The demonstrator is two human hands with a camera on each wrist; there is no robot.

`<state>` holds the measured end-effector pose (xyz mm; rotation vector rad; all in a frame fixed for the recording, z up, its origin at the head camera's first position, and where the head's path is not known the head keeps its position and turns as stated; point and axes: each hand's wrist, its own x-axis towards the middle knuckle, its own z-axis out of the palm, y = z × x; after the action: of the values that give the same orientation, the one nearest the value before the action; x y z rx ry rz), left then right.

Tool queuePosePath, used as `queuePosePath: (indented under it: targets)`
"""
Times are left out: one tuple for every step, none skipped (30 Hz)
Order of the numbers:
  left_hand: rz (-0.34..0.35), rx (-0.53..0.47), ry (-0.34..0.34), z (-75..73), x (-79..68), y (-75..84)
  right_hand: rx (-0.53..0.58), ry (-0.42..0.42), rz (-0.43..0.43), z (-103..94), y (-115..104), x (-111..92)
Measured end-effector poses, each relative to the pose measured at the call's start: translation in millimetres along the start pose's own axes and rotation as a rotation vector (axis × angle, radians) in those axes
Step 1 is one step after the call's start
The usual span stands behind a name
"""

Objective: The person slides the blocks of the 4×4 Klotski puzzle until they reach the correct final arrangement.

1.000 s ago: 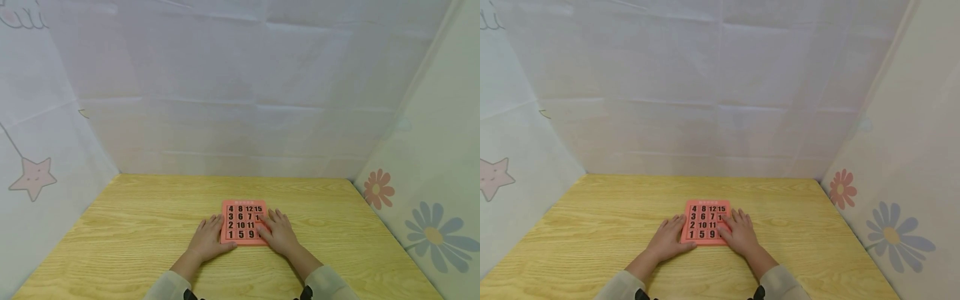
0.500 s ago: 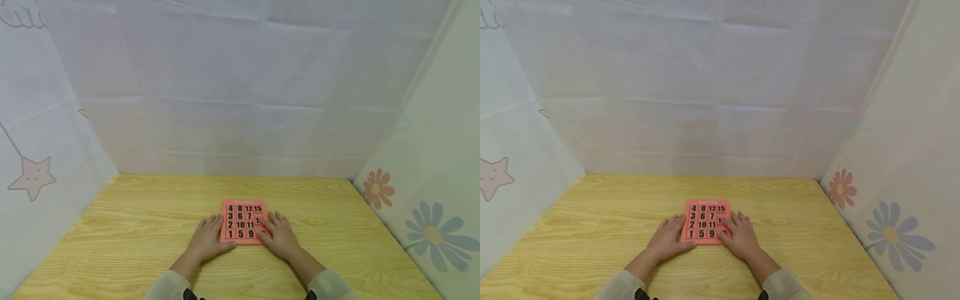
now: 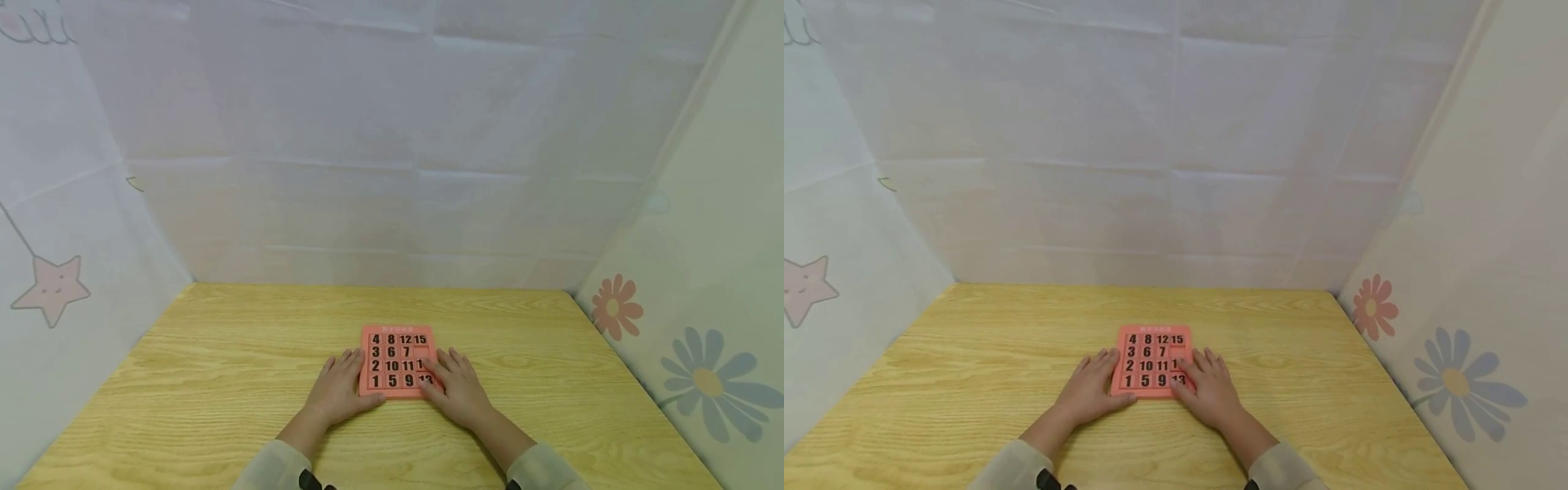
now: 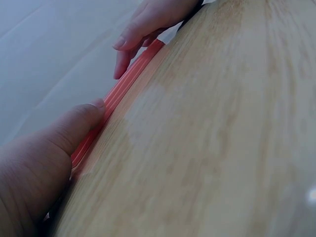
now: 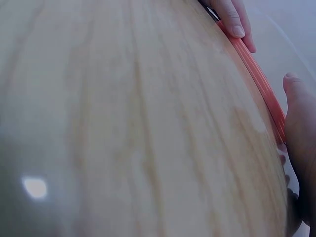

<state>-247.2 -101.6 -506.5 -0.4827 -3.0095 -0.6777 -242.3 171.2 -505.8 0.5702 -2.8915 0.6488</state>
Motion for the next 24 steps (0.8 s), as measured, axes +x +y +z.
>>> queuePosePath:
  targets:
    - [0.002, -0.003, 0.002, 0.1, 0.0, -0.1, 0.001, 0.000, 0.000, 0.2, 0.0, -0.3]
    - [0.000, -0.002, 0.001, 0.2, 0.0, -0.2, 0.006, 0.001, -0.002, 0.4, -0.1, -0.5]
    - [-0.003, 0.002, -0.001, 0.2, 0.1, -0.3, 0.004, 0.001, -0.002, 0.5, -0.2, -0.8]
    - [-0.005, 0.001, -0.002, 0.3, 0.4, -0.5, 0.006, 0.000, -0.002, 0.6, -0.3, -1.1]
    - [-0.006, -0.002, 0.000, 0.5, 0.6, -0.7, 0.009, 0.000, -0.003, 0.7, -0.5, -1.4]
    - [-0.004, -0.003, 0.003, 0.8, 0.8, -0.9, 0.012, 0.001, -0.004, 0.7, -0.6, -1.8]
    - [-0.006, -0.003, 0.003, 0.8, 1.0, -1.1, 0.013, 0.003, -0.005, 0.8, -0.7, -2.1]
    - [-0.009, -0.001, 0.003, 1.0, 1.3, -1.3, 0.013, 0.005, -0.007, 0.9, -0.8, -2.5]
    - [-0.008, 0.000, 0.004, 1.0, 1.4, -1.5, 0.011, 0.006, -0.008, 1.1, -0.8, -2.8]
    - [-0.006, -0.004, 0.007, 1.0, 1.5, -1.5, 0.015, 0.007, -0.010, 1.1, -0.9, -3.2]
    - [-0.004, -0.004, 0.009, 0.9, 1.4, -1.4, 0.017, 0.010, -0.012, 1.3, -1.0, -3.5]
    - [-0.003, -0.005, 0.008, 0.8, 1.2, -1.4, 0.019, 0.011, -0.013, 1.5, -1.0, -3.9]
    - [-0.004, -0.008, 0.006, 0.6, 1.1, -1.3, 0.018, 0.013, -0.014, 1.8, -0.9, -4.2]
    - [-0.005, -0.010, 0.002, 0.3, 1.0, -1.1, 0.019, 0.012, -0.015, 1.9, -0.7, -4.7]
    - [-0.006, -0.013, 0.000, -0.1, 0.7, -0.9, 0.021, 0.014, -0.014, 2.3, -0.5, -4.8]
    - [-0.006, -0.015, -0.002, -0.3, 0.5, -0.6, 0.025, 0.013, -0.013, 2.3, -0.4, -5.0]
    - [-0.007, -0.015, -0.004, -0.4, 0.3, -0.4, 0.027, 0.012, -0.012, 2.5, -0.1, -4.7]
    - [-0.007, -0.016, -0.005, -0.6, 0.0, -0.2, 0.029, 0.012, -0.012, 2.3, 0.2, -4.4]
    - [-0.006, -0.019, -0.004, -0.7, -0.2, -0.1, 0.029, 0.012, -0.012, 2.0, 0.5, -3.8]
    - [-0.005, -0.018, -0.004, -0.6, -0.3, 0.1, 0.027, 0.013, -0.011, 1.8, 0.8, -2.9]
    - [-0.004, -0.019, -0.003, -0.4, -0.4, 0.4, 0.027, 0.015, -0.011, 1.6, 1.1, -1.7]
    - [-0.004, -0.017, -0.002, 0.0, -0.4, 0.5, 0.028, 0.019, -0.014, 1.3, 1.3, -0.5]
    - [-0.001, -0.020, 0.001, 0.4, -0.3, 0.4, 0.026, 0.021, -0.013, 1.0, 1.7, 0.8]
    - [-0.001, -0.019, -0.001, 0.9, -0.3, 0.4, 0.024, 0.027, -0.017, 0.8, 2.0, 2.2]
